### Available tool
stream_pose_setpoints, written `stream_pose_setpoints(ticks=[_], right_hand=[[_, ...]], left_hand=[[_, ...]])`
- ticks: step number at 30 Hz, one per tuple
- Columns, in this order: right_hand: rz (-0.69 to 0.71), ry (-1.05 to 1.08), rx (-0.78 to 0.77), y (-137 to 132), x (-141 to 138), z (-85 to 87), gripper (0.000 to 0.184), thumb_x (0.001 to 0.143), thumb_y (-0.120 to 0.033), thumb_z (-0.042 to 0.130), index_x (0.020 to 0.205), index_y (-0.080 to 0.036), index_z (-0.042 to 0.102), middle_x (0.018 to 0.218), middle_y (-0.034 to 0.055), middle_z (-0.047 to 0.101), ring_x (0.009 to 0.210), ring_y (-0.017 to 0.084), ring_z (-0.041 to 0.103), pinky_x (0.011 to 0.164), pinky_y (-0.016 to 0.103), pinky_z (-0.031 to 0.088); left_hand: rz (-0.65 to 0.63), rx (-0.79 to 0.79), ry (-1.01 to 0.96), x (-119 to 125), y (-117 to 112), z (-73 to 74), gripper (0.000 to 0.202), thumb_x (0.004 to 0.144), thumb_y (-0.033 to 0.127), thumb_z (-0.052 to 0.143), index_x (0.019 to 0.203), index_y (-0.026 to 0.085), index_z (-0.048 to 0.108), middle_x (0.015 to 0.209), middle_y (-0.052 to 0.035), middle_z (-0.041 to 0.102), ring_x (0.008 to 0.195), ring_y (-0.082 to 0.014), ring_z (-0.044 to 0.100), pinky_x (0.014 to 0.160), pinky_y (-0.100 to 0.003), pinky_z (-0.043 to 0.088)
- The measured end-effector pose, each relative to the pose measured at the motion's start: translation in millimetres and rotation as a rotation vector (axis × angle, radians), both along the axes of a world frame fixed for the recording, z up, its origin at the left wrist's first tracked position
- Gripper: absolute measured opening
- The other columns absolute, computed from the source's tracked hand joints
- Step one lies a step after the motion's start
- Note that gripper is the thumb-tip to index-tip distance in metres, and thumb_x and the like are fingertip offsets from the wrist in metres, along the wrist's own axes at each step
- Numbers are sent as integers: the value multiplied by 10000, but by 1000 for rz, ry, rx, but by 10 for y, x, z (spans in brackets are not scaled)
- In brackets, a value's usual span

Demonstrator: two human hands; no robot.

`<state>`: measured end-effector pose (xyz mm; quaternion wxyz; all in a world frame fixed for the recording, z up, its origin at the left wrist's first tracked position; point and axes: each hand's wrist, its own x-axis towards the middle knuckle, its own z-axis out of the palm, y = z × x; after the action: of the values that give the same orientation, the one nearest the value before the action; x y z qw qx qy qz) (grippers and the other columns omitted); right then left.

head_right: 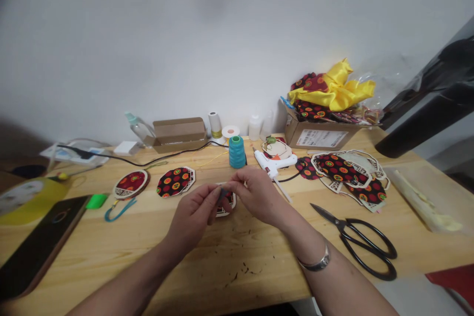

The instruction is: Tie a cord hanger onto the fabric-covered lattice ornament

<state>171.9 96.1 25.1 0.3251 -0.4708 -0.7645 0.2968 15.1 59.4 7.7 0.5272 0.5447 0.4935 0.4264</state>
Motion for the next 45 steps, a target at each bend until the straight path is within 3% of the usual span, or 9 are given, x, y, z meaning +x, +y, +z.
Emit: stream_pose_setpoints(ticks=[9, 26, 33, 38, 45], right_hand=[[1, -11, -13, 11, -8, 11, 212, 819, -256, 547, 637, -167, 609, 627, 2, 598, 611, 120, 526, 561, 230, 372], [41, -17, -76, 22, -12, 26, 197, 822, -233, 534, 659, -159, 616, 643, -5, 591, 626, 111, 510, 578, 225, 360], [83, -33, -98, -14, 20, 49, 211, 820, -324, 535, 707, -179, 639, 689, -5, 610, 654, 115, 515, 586, 235, 360], [64, -43, -30, -37, 14, 36, 96, 773, -240, 565, 726, -182, 625, 706, -14, 600, 676, 112, 518, 615, 236, 372], [20, -42, 36, -54, -11, 34, 85, 741, -172, 568, 658, -166, 586, 664, -12, 580, 655, 115, 514, 607, 243, 374]], left_hand=[[-7, -15, -9, 7, 5, 13, 246, 831, 364, 495, 895, 175, 640, 618, 2, 647, 418, -86, 373, 446, -218, 304], [11, -37, -64, 14, 5, -14, 192, 850, 352, 479, 792, 183, 548, 623, 19, 624, 411, -66, 348, 452, -210, 286], [21, -29, -68, 17, 17, -26, 200, 859, 355, 465, 789, 182, 537, 610, 27, 616, 417, -58, 345, 422, -188, 273], [25, -16, -76, 19, 14, -31, 194, 864, 342, 460, 780, 180, 527, 605, 27, 610, 427, -55, 353, 413, -179, 273], [6, -2, -58, 15, 11, -73, 189, 871, 356, 450, 826, 187, 523, 617, 25, 615, 426, -50, 345, 404, -181, 250]])
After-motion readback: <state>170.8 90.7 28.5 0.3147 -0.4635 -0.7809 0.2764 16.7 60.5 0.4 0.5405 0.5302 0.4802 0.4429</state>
